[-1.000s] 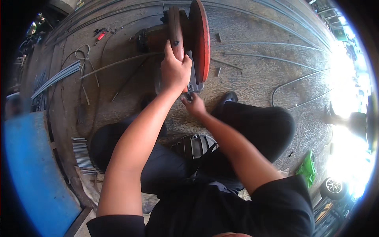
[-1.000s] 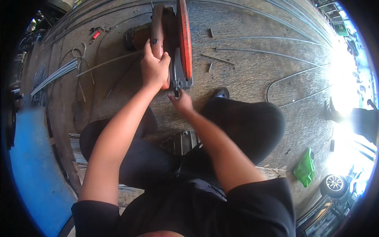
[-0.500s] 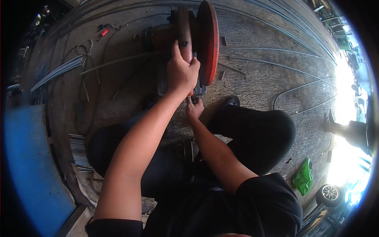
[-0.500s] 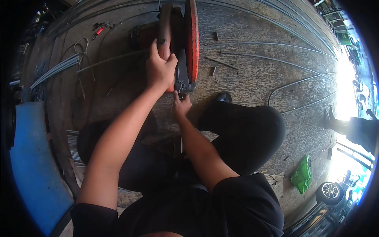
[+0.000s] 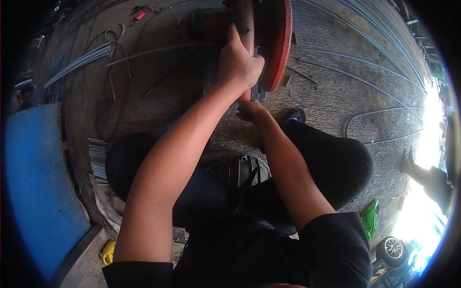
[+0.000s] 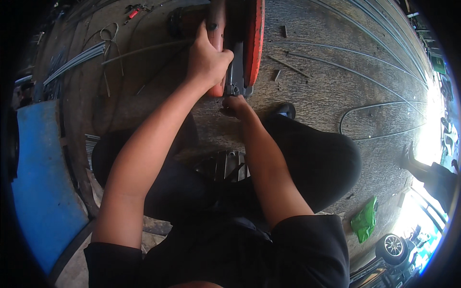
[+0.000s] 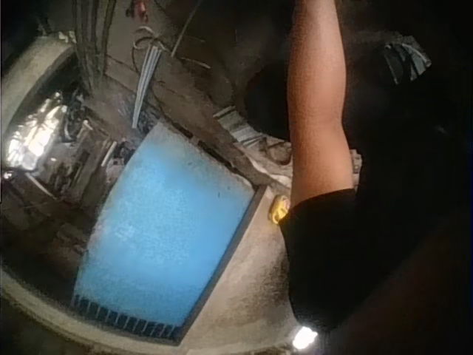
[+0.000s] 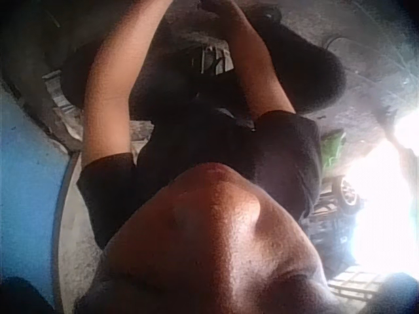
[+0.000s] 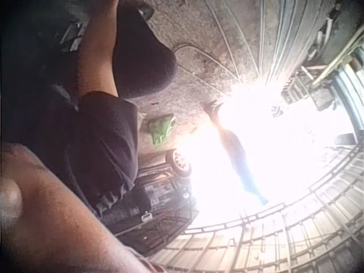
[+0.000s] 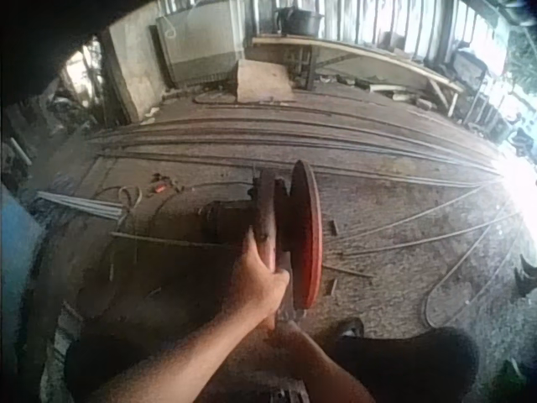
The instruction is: Cut long metal pipes into smaller segments using a metal chop saw.
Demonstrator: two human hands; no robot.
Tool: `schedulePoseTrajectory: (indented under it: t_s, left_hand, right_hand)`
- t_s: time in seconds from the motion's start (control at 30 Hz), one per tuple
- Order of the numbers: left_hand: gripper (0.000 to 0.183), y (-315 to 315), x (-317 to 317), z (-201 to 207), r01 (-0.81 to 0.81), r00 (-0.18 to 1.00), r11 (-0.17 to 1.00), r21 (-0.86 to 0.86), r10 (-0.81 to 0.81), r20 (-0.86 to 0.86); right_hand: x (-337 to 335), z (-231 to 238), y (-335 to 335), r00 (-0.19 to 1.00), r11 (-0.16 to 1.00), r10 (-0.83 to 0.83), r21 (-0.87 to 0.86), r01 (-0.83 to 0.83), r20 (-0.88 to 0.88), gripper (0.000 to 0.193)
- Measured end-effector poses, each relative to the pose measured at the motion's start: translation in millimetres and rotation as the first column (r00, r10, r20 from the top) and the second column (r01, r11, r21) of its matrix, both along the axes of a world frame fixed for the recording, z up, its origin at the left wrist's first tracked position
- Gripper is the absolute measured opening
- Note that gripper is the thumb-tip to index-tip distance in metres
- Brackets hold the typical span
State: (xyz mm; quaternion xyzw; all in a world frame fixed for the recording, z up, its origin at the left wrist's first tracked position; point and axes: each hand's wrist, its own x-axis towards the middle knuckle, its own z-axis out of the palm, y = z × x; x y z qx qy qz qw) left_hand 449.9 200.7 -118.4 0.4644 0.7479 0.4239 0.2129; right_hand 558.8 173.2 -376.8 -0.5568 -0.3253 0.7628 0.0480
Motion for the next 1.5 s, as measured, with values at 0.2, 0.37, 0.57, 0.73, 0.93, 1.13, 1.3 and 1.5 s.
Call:
schedulePoseTrajectory:
  t_s: [0.2,0.37,0.57,0.73,0.93,1.13,1.3,1.5]
  left_hand:
    - [0.067,6.9,-3.9,11.7,-0.005,0.999,1.0,0.011,0.005,0.048]
    - [0.065,22.0,-12.5,28.8,0.016,0.998,0.994,-0.111,-0.008,0.068]
    - [0.059,69.1,-22.0,74.1,-0.059,0.998,0.974,-0.218,0.052,-0.036]
    - [0.048,96.9,-31.2,99.7,0.025,0.998,0.935,-0.354,-0.002,0.066]
    - [0.047,109.8,-33.1,96.6,-0.03,0.986,0.951,-0.308,-0.021,-0.162]
    - [0.046,109.6,-33.2,104.4,-0.023,0.967,0.92,-0.391,-0.078,-0.241]
    - [0.045,104.4,-29.5,105.6,-0.074,0.965,0.894,-0.442,-0.048,-0.259]
    - [0.043,98.6,-26.7,104.2,-0.136,0.98,0.94,-0.312,0.082,-0.181]
  right_hand:
    - [12.6,-22.7,7.4,0.967,0.974,0.228,0.026,-0.226,-0.117,0.007]
    - [8.2,23.8,-3.3,0.985,0.986,-0.115,-0.137,0.097,-0.125,0.016]
    - [47.5,71.5,32.4,0.864,0.932,0.333,0.008,-0.363,0.378,0.034]
    - [70.7,175.2,131.4,0.781,0.605,-0.092,0.658,-0.449,0.618,0.033]
    - [3.4,271.3,169.2,0.979,0.223,-0.101,0.955,0.198,-0.179,0.061]
    - [-22.3,254.1,192.9,0.839,-0.689,-0.425,0.48,-0.544,0.341,0.063]
    - [-19.2,261.4,179.4,0.963,0.119,-0.242,0.988,-0.094,0.121,0.059]
    - [-25.4,292.8,178.3,0.951,0.16,-0.268,0.98,-0.115,0.155,0.061]
